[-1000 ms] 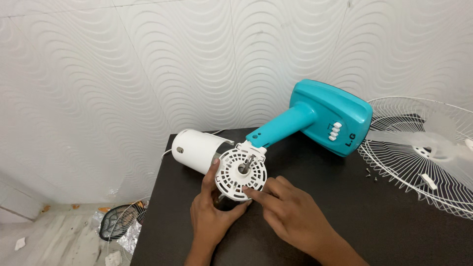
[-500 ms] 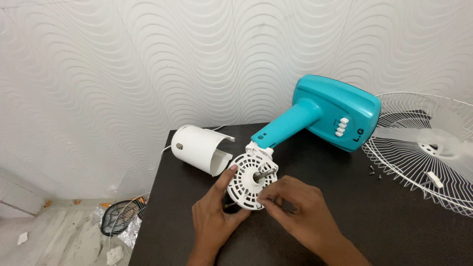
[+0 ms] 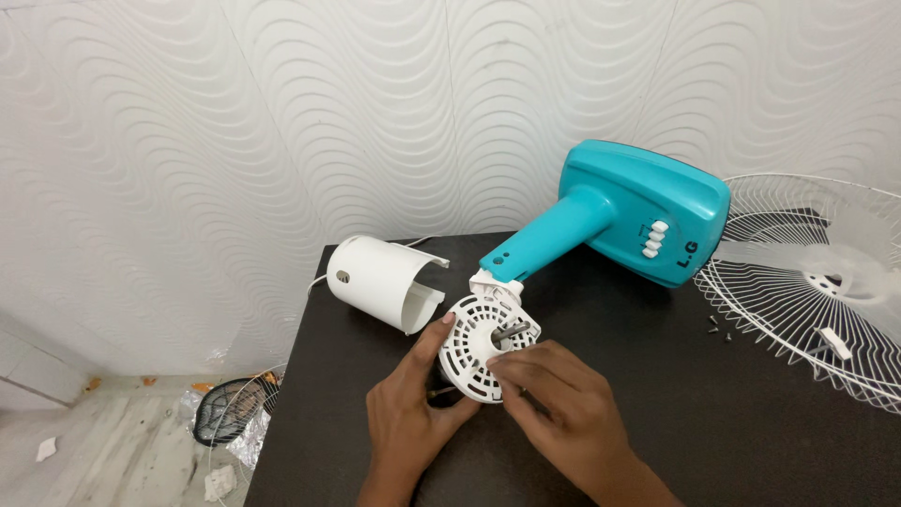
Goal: The person disassembles the rear motor housing of a teal and white LG table fan using a screwdriver. They remove screws, detach the white plastic cover, and expose the internal motor components.
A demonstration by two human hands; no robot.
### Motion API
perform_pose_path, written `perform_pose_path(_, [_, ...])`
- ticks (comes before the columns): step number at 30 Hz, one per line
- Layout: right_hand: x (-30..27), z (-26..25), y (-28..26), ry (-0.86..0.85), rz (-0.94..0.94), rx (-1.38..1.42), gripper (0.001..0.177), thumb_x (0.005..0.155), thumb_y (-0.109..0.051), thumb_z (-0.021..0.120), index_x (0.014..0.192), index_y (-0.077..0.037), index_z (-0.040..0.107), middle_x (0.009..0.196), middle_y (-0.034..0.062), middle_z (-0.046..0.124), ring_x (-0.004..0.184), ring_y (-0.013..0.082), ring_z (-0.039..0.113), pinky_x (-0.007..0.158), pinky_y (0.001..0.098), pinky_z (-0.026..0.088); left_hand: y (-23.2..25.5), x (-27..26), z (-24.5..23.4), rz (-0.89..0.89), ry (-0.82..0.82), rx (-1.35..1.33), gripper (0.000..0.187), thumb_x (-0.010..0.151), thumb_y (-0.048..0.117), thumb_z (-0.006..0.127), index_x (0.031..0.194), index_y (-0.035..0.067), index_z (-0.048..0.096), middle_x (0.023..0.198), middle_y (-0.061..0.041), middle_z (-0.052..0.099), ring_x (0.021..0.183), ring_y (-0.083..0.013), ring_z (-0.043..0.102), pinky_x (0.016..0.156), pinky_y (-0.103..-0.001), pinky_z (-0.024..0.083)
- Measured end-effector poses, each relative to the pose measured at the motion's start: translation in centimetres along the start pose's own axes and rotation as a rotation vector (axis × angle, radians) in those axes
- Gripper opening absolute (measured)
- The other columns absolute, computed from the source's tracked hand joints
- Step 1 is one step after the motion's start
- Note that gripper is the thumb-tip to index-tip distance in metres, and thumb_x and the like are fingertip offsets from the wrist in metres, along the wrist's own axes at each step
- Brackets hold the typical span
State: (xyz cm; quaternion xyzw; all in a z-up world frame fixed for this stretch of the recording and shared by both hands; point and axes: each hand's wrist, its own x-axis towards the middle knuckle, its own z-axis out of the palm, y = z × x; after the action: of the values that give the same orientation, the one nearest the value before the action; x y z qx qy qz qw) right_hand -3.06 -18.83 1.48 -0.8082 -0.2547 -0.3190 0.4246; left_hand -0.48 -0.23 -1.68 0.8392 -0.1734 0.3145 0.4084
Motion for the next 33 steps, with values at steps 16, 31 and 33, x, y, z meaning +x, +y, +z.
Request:
perform_pose_path(16, [0.6,-0.1,3.2,-0.002,0.437,0.355,0.010,0.086,-0.001,0.072,0.095,-0.001,0.075,0.140,0.0111,0.051,0.125,0.0203,0.060,0.086,0.0336,0.059,-0.3,1.9,-0.4,-0.287,-0.088,-0.358,0.116,0.060,0.020,0.093,0.155,0.010,0.026,0.108,-0.015,0.081,0.102,-0.0247,0.081,0.091,-0.036,0.063])
perform_pose_path(31, [2.3,0.7,5.4,0.060,0.655,0.592,0.015,0.085,0.001,0.074,0.099,0.004,0.075,0.128,0.0115,0.064,0.109,0.0194,0.070,0.093,0.0329,0.060,-2.5,2.9,-0.3,-0.076,-0.122,-0.162,0.098,0.064,0.025,0.093,0.149,0.019,0.045,0.109,-0.009,0.080,0.093,-0.0202,0.081,0.079,-0.033,0.066])
perform_pose_path(33, [2.2,0.8,5.0,0.088,0.586,0.546,0.017,0.086,0.000,0.074,0.102,0.003,0.075,0.126,0.0113,0.064,0.108,0.0189,0.071,0.091,0.0319,0.062,-2.6,2.7,-0.3,-0.108,-0.136,-0.166,0.097,0.063,0.024,0.093,0.148,0.021,0.047,0.108,-0.008,0.080,0.090,-0.0192,0.082,0.077,-0.032,0.066])
